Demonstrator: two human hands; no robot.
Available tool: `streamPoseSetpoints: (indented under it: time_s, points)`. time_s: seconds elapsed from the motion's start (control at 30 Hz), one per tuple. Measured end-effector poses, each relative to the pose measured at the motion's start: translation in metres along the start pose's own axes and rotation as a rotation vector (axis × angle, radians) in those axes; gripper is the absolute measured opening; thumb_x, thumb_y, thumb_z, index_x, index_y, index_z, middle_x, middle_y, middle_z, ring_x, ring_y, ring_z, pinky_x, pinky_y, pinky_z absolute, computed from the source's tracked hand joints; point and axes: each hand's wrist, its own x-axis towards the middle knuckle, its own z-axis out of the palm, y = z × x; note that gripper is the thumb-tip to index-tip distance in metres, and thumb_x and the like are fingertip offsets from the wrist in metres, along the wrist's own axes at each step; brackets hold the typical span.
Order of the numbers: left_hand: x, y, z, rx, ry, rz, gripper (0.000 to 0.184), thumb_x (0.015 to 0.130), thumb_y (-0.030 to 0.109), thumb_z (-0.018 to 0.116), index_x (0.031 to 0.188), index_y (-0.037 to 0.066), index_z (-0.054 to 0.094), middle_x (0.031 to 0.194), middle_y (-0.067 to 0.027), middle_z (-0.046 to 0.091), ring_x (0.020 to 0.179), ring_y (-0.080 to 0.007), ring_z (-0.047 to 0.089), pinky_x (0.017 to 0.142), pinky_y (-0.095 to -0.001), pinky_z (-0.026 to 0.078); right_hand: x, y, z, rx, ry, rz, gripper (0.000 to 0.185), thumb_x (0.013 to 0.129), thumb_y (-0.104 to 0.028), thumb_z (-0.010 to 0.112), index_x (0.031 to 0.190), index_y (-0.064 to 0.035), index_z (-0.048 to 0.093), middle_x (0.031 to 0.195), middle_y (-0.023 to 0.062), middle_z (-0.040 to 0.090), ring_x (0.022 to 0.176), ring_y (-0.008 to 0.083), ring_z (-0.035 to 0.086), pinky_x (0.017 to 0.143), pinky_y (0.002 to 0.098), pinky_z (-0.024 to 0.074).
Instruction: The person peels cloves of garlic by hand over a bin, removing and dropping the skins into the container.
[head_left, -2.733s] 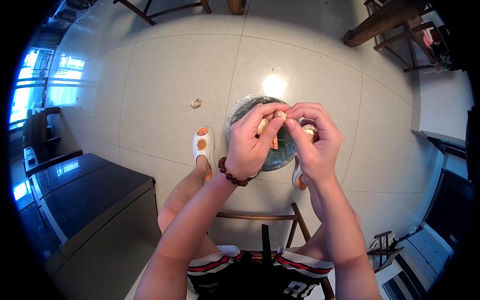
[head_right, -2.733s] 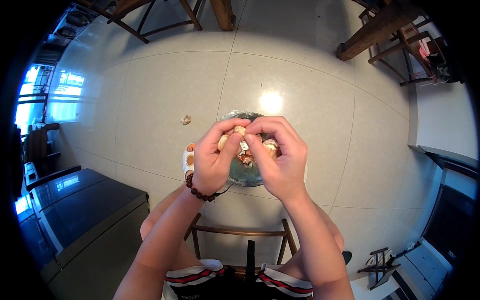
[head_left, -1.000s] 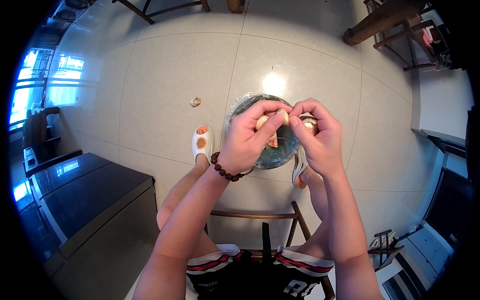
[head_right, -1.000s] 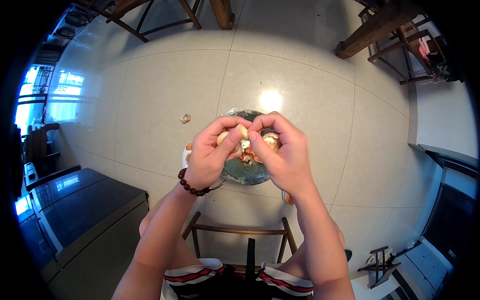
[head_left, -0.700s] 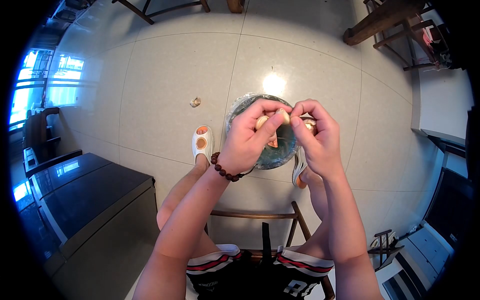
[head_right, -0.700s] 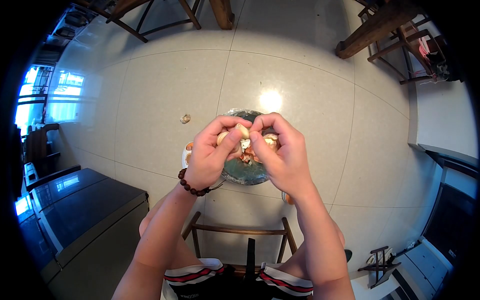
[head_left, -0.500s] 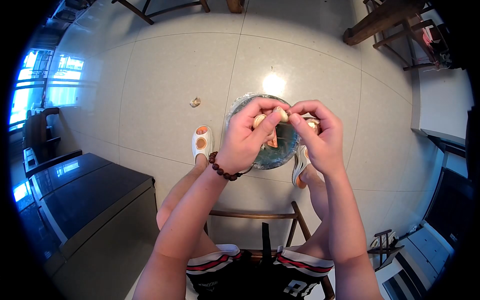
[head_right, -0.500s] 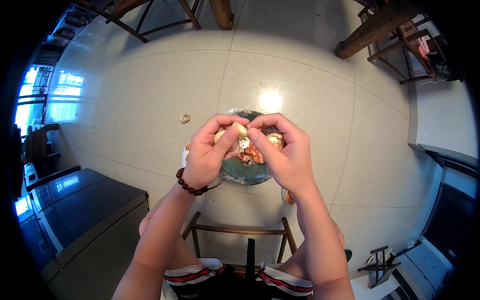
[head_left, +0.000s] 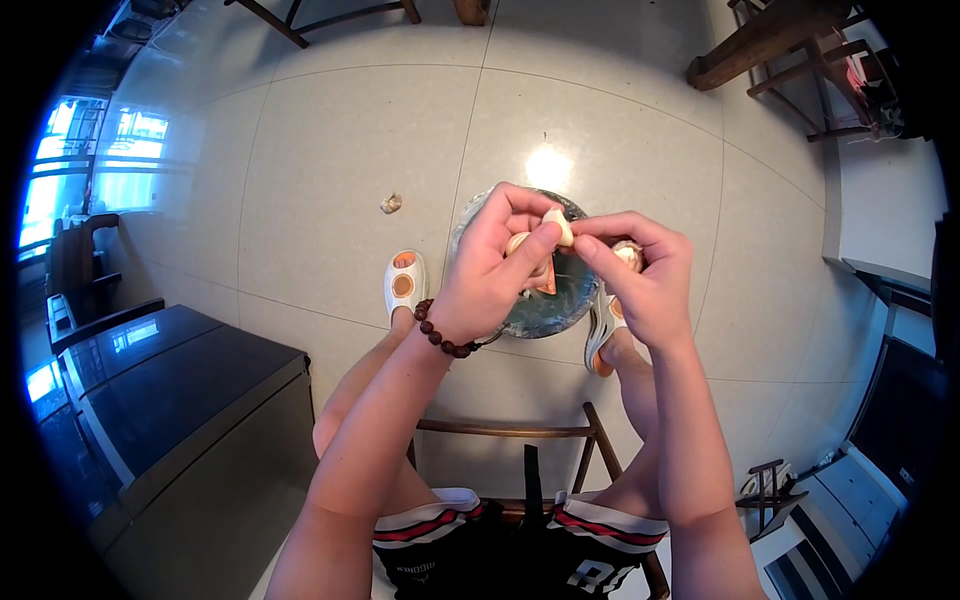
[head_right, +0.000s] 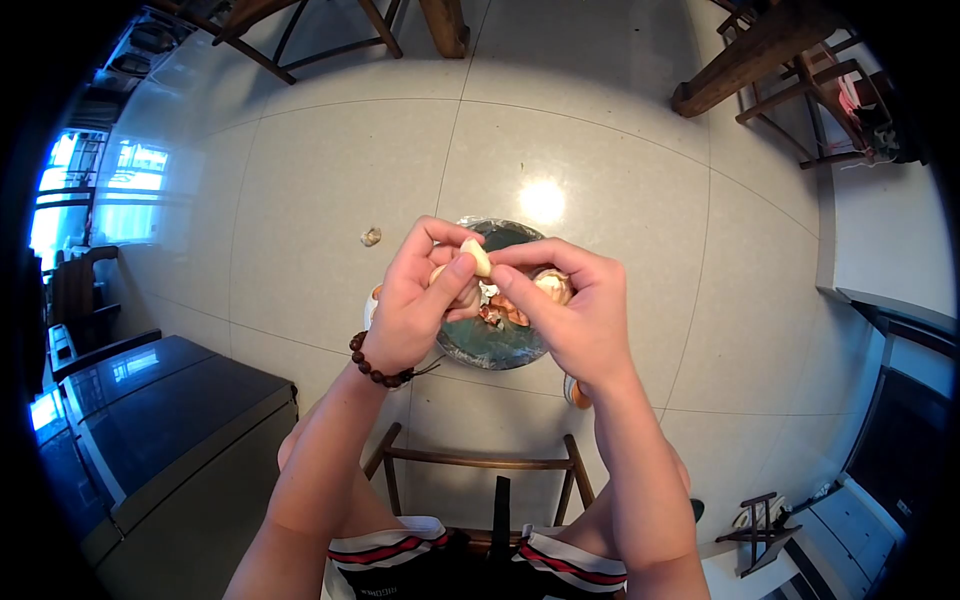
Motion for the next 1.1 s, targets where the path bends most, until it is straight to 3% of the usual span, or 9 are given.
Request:
streamPoseSetpoints:
  time_s: [0.07,0.13,0.2,0.33,0.4,0.53,0.6,1.1]
  points:
    - [-0.001,0.001,0.001,-0.012,-0.001,-0.006,0.023,0.105,0.015,0.056,0.121,0.000,0.048,0.097,-0.0052,0.064,0.074,-0.0025,0.052,0.063,-0.0208,0.045,0.000,0.001,-0.004,0.043,-0.006,0.094,0.013,0.088,-0.005,0.076,0.098,0.0021,0.074,0.088,0.0057,0.073,0.080,0.0089,0.066,0.071,0.0241,0.0525]
    - [-0.001,0.003,0.003,-0.025,-0.002,-0.014,0.023,0.105,0.015,0.056,0.121,0.000,0.049,0.097,-0.0052,0.064,0.073,-0.0023,0.052,0.063,-0.0209,0.045,0.001,0.000,-0.003,0.041,-0.004,0.087,0.012,0.088,-0.005,0.076,0.097,0.0022,0.074,0.087,0.0054,0.073,0.079,0.0085,0.065,0.070,0.0236,0.0522]
    - [0.000,0.004,0.005,0.048,0.005,-0.010,0.020,0.107,0.010,0.048,0.124,0.000,0.048,0.088,-0.0036,0.057,0.062,-0.0045,0.041,0.057,-0.0227,0.037,0.001,0.000,-0.003,0.039,-0.002,0.081,0.012,0.088,-0.005,0.076,0.097,0.0023,0.074,0.086,0.0050,0.073,0.079,0.0081,0.065,0.069,0.0232,0.0518]
    - [0.000,0.005,0.004,0.103,-0.001,-0.002,0.020,0.106,0.009,0.050,0.123,-0.001,0.051,0.088,-0.0027,0.057,0.063,-0.0035,0.041,0.057,-0.0217,0.036,0.001,0.001,-0.001,0.019,0.007,0.063,0.008,0.087,-0.003,0.073,0.093,0.0017,0.071,0.084,0.0040,0.071,0.078,0.0073,0.064,0.069,0.0226,0.0517]
    - [-0.001,0.006,0.003,0.098,-0.005,-0.025,0.023,0.103,0.015,0.059,0.121,0.000,0.056,0.099,-0.0034,0.064,0.080,-0.0030,0.056,0.069,-0.0206,0.048,0.000,0.001,0.000,0.020,0.008,0.057,0.006,0.086,-0.002,0.073,0.091,0.0015,0.070,0.083,0.0036,0.070,0.077,0.0072,0.064,0.069,0.0226,0.0518]
    - [-0.001,0.010,0.003,0.112,-0.019,-0.058,0.023,0.103,0.015,0.061,0.120,-0.001,0.057,0.099,-0.0033,0.064,0.081,-0.0033,0.057,0.070,-0.0210,0.049,0.000,0.000,0.000,-0.008,-0.001,0.061,0.005,0.085,0.000,0.071,0.089,0.0009,0.068,0.082,0.0026,0.069,0.076,0.0069,0.063,0.068,0.0228,0.0520]
    - [-0.001,0.009,0.005,0.153,-0.001,-0.037,0.019,0.103,0.011,0.058,0.119,0.001,0.058,0.086,0.0016,0.057,0.064,-0.0011,0.042,0.056,-0.0196,0.034,0.000,-0.001,0.000,-0.006,-0.003,0.071,0.005,0.084,0.000,0.071,0.088,0.0009,0.068,0.081,0.0024,0.069,0.075,0.0068,0.063,0.068,0.0228,0.0520]
    - [0.000,0.007,0.006,0.223,-0.003,-0.077,0.017,0.103,0.012,0.059,0.116,0.002,0.059,0.087,0.0012,0.060,0.066,-0.0010,0.046,0.057,-0.0196,0.036,-0.001,0.004,-0.001,-0.064,-0.031,0.057,0.005,0.084,-0.003,0.068,0.085,0.0000,0.064,0.079,0.0015,0.067,0.073,0.0060,0.060,0.065,0.0228,0.0487]
